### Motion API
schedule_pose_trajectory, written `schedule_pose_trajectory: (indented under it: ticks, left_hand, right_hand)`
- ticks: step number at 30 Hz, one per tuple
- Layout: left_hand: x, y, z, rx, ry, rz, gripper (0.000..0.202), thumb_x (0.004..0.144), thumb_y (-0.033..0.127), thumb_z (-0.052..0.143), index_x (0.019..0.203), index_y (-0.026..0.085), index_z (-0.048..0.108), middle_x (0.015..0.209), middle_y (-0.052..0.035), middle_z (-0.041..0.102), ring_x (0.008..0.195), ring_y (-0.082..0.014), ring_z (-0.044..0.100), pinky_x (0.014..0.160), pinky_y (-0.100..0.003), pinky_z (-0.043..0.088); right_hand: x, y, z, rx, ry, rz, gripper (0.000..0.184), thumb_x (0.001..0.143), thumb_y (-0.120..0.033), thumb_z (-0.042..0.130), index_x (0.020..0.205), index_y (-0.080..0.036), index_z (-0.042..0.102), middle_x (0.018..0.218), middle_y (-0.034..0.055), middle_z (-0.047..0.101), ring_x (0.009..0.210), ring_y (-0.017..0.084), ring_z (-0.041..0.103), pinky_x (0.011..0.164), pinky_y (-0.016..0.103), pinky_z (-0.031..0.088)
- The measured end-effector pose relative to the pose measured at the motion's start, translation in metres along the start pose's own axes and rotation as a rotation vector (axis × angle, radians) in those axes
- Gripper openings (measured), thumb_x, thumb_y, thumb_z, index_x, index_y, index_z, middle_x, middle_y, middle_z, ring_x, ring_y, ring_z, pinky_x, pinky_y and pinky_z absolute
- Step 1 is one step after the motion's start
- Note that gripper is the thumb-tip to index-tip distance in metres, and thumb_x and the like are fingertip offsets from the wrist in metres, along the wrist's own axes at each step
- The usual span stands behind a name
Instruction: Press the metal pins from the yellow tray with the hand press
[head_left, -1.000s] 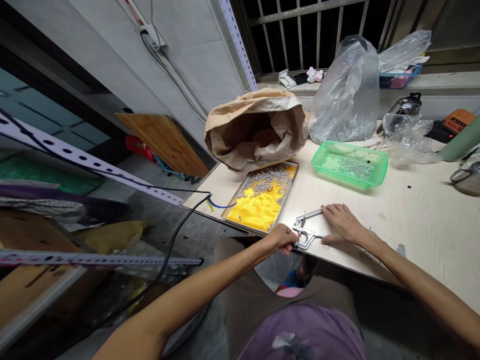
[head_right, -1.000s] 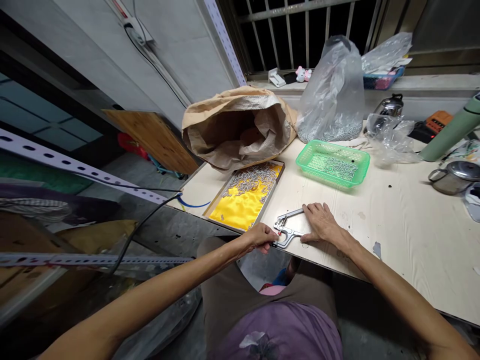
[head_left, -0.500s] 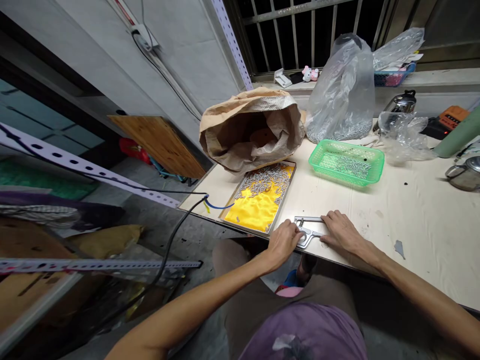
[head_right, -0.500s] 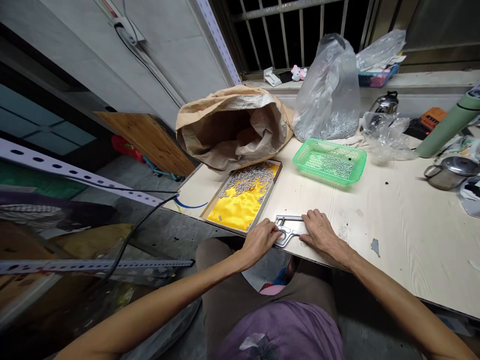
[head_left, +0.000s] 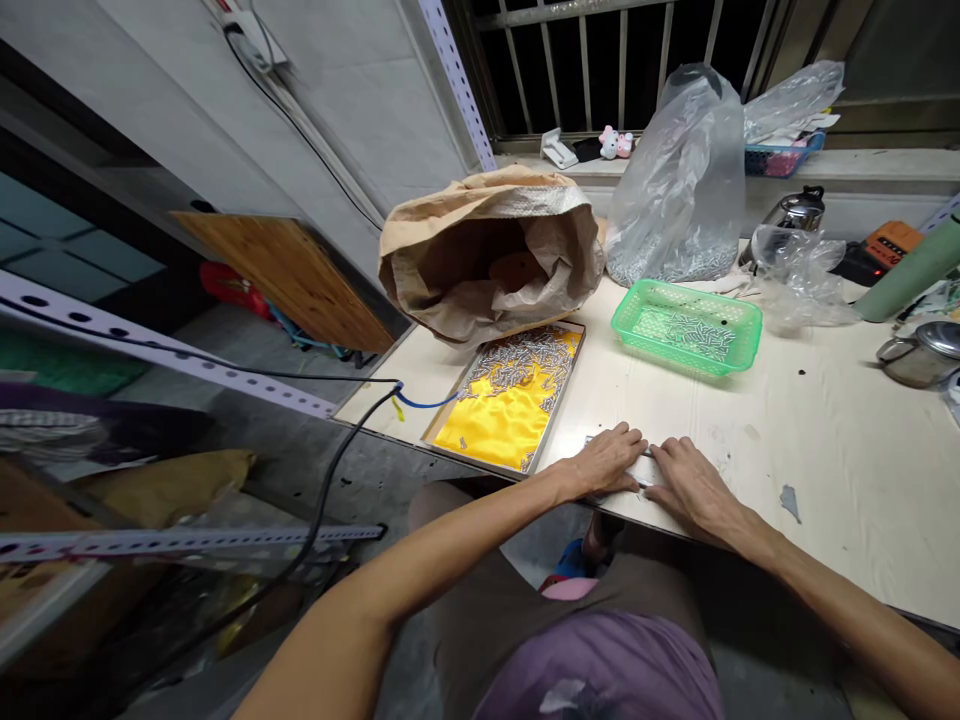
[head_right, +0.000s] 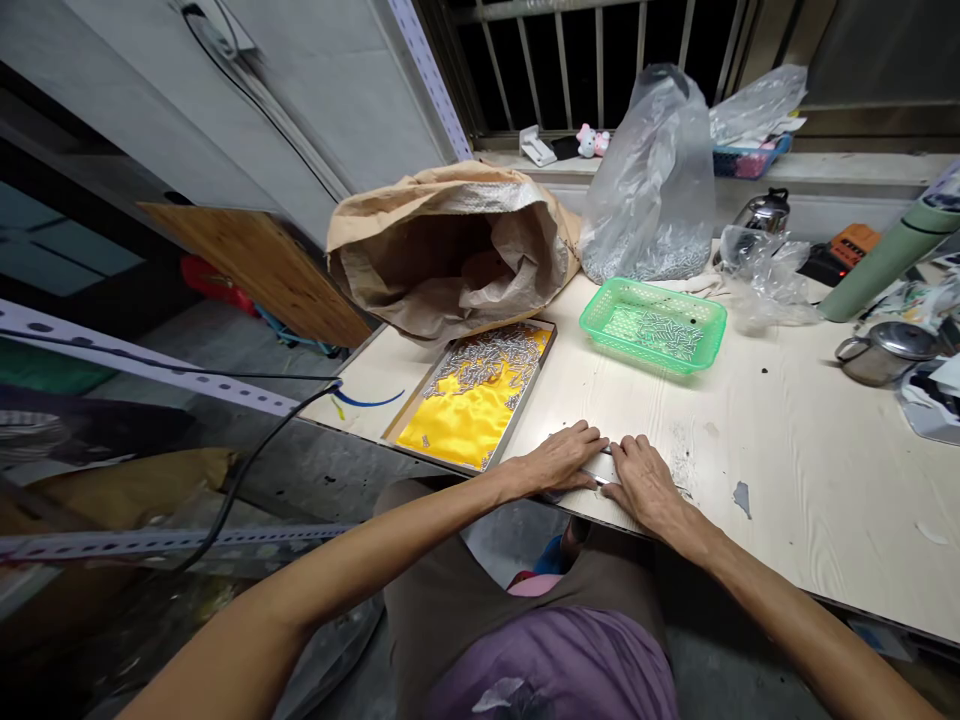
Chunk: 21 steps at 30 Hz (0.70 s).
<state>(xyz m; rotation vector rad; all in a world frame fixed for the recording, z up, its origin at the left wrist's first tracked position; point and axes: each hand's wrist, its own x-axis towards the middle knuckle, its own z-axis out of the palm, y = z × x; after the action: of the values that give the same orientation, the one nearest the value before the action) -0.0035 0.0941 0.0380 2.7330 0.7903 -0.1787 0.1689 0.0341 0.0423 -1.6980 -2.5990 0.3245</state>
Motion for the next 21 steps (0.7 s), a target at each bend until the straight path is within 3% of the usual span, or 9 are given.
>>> schedule_pose_trajectory:
  ticks: [7,12,14,18,21]
  left_hand:
    - [0.004,0.007,0.003,-0.025,0.008,-0.159,0.020,0.085,0.033,0.060,0.093,0.015,0.061,0.096,-0.0080,0.058,0.098,-0.0237,0.051,0.077,-0.033,0.045]
    - [0.007,0.005,0.008,-0.061,0.048,-0.208,0.015,0.087,0.030,0.057,0.088,0.016,0.062,0.094,-0.0082,0.060,0.099,-0.0247,0.052,0.080,-0.035,0.047]
    - [0.005,0.007,0.014,-0.084,0.109,-0.231,0.019,0.086,0.030,0.059,0.098,0.015,0.060,0.100,-0.0095,0.060,0.102,-0.0257,0.052,0.084,-0.038,0.047]
    - [-0.008,0.020,0.040,-0.087,0.325,-0.230,0.033,0.089,0.023,0.053,0.120,0.012,0.050,0.129,-0.0155,0.051,0.122,-0.0264,0.045,0.102,-0.041,0.039]
    - [-0.018,0.038,0.059,-0.085,0.423,-0.132,0.032,0.094,0.022,0.043,0.124,0.015,0.047,0.135,-0.0132,0.048,0.130,-0.0246,0.039,0.107,-0.041,0.034]
  right_hand:
    - [0.016,0.002,0.002,0.030,-0.065,0.010,0.005,0.084,-0.019,0.058,0.085,-0.017,0.062,0.084,0.0059,0.060,0.086,0.020,0.055,0.073,0.028,0.043]
    - [0.021,0.005,0.004,0.004,-0.037,0.001,0.014,0.088,-0.019,0.050,0.083,-0.019,0.062,0.081,0.0057,0.061,0.084,0.020,0.055,0.072,0.028,0.042]
    - [0.022,0.012,0.001,0.001,-0.008,-0.047,0.012,0.084,-0.023,0.056,0.093,-0.017,0.063,0.087,0.0073,0.062,0.088,0.022,0.055,0.075,0.030,0.043]
    - [0.030,0.033,-0.007,0.077,-0.007,-0.144,0.040,0.079,-0.036,0.064,0.113,-0.016,0.059,0.103,0.0111,0.062,0.094,0.024,0.056,0.080,0.033,0.044]
    - [0.040,0.044,-0.008,0.074,0.052,-0.093,0.030,0.085,-0.033,0.054,0.110,-0.017,0.061,0.099,0.0110,0.062,0.092,0.023,0.056,0.081,0.034,0.044]
